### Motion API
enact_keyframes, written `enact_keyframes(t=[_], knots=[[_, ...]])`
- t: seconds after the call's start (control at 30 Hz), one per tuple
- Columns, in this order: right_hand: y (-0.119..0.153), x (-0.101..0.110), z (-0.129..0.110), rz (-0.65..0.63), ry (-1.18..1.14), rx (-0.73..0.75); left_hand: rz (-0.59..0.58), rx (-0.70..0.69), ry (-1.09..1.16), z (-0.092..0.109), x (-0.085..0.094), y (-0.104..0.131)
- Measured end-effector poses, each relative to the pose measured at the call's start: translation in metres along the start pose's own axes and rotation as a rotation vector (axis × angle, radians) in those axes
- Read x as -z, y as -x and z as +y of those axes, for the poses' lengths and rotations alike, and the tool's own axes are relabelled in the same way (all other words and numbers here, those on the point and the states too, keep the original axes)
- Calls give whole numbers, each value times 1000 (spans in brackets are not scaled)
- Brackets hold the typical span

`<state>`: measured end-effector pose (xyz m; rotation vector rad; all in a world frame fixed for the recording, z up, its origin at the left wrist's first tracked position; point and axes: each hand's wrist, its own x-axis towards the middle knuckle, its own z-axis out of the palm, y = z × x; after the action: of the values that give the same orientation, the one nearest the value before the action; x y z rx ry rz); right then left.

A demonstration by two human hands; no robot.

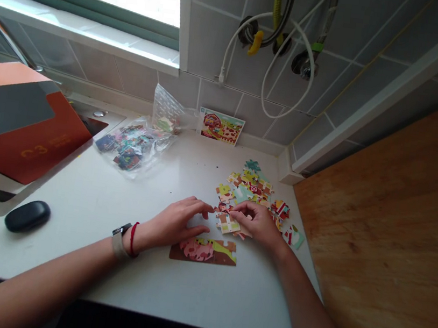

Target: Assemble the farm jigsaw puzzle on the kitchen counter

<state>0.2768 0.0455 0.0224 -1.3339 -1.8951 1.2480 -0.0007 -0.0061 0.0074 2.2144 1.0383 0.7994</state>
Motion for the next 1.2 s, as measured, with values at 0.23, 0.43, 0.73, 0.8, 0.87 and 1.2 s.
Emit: enact_keyframes(t=[0.23,0.43,0.73,0.8,0.87,1.2], knots=[[0,14,2,-61,287,-20,-119,-145,1,15,0,-1],[1,29,5,-174,344,-70,-262,-290,-58,32,-14,8],[8,44,0,-342,395,-181,-271,-264,-181,28,-20,11],[9,45,-1,-354,409,-190,-250,-268,-181,27,-19,11],[10,44,-3,-371,413,-197,-245,-265,-179,26,-18,10],[11,51,-5,-398,397,-191,-220,-296,-97,21,-15,5]])
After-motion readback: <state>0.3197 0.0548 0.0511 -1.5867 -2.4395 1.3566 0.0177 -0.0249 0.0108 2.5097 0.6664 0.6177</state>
